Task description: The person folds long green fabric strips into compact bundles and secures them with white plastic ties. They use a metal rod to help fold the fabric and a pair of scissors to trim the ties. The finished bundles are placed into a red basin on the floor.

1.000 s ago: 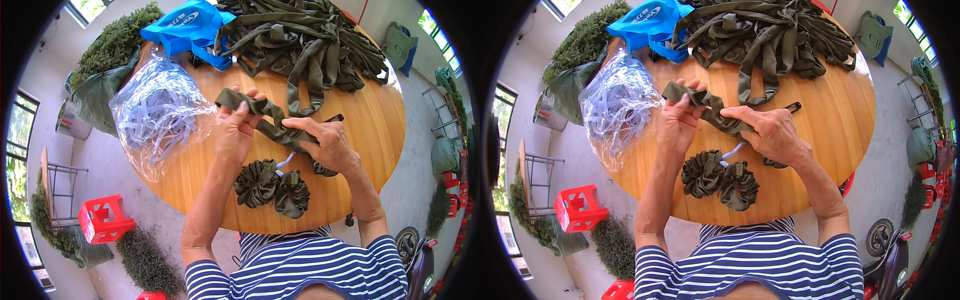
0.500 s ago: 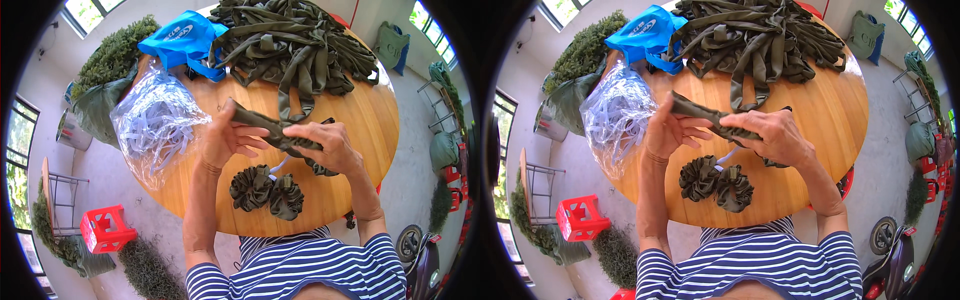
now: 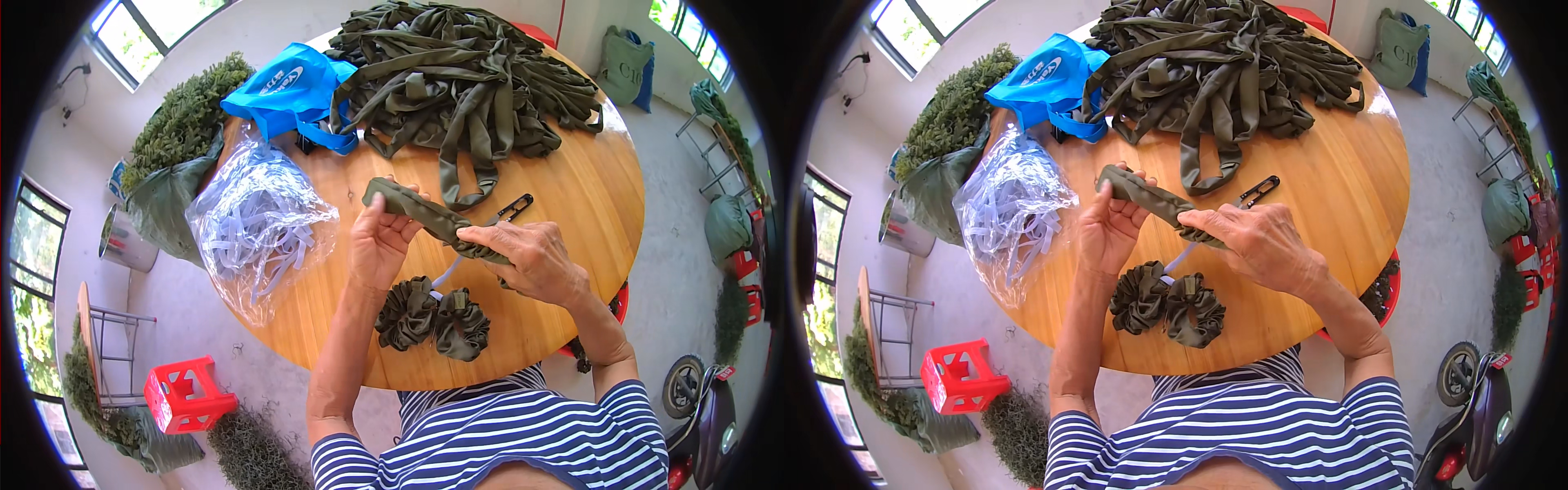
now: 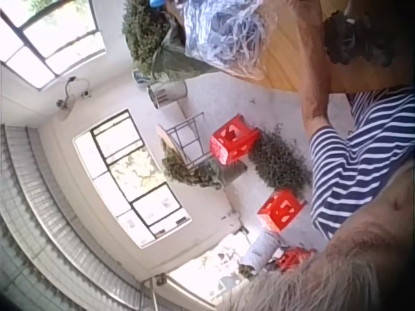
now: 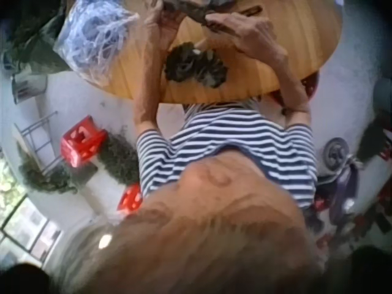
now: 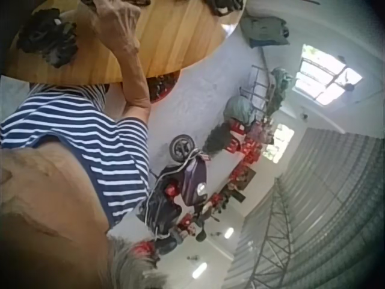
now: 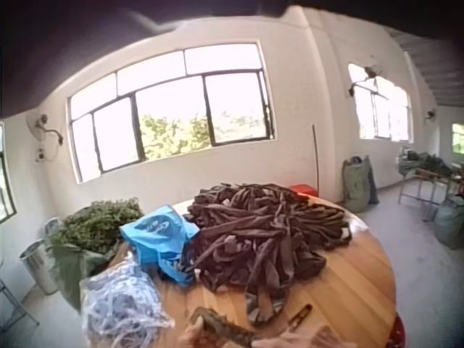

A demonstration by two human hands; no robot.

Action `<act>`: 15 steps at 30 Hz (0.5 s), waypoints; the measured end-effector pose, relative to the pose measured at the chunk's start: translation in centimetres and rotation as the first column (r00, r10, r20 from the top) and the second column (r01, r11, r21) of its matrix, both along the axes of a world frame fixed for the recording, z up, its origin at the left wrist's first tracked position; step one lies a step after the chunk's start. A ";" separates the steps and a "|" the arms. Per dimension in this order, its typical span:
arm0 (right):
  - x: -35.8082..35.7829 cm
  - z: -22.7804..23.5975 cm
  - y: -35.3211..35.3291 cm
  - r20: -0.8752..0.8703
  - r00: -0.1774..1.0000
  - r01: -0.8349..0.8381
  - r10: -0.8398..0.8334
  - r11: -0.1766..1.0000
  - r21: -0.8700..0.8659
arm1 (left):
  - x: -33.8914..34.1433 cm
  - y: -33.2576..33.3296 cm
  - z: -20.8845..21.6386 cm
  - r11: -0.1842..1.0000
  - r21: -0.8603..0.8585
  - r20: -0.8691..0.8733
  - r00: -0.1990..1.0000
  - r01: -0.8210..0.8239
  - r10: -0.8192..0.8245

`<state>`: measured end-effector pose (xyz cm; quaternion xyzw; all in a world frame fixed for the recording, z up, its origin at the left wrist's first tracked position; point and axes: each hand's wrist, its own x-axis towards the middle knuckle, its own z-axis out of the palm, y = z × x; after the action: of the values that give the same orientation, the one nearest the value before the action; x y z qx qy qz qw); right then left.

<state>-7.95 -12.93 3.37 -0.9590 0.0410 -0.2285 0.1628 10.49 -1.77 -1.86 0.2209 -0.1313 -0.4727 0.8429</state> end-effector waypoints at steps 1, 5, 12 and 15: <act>0.1 -0.3 0.0 0.009 1.000 0.003 -0.003 1.000 0.018 | -0.2 -0.1 -0.1 0.999 0.039 0.040 0.999 -0.024 0.022; 0.8 -1.0 0.1 0.014 1.000 0.002 -0.004 0.992 0.128 | -0.3 -0.3 -0.7 0.998 0.063 0.125 0.992 -0.007 -0.001; 2.2 -2.2 0.4 0.045 0.994 0.072 -0.103 0.894 0.443 | -3.1 -0.7 -0.5 0.985 0.172 0.255 0.967 -0.028 -0.017; 2.3 -2.2 -0.3 0.048 0.998 0.026 -0.043 0.951 0.308 | -2.5 -0.6 -1.2 0.976 0.217 0.409 0.907 0.008 -0.098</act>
<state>-5.65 -13.19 1.20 -0.9145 0.0883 -0.2480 0.3071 7.97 -2.38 -3.03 0.4007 -0.2635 -0.4487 0.7541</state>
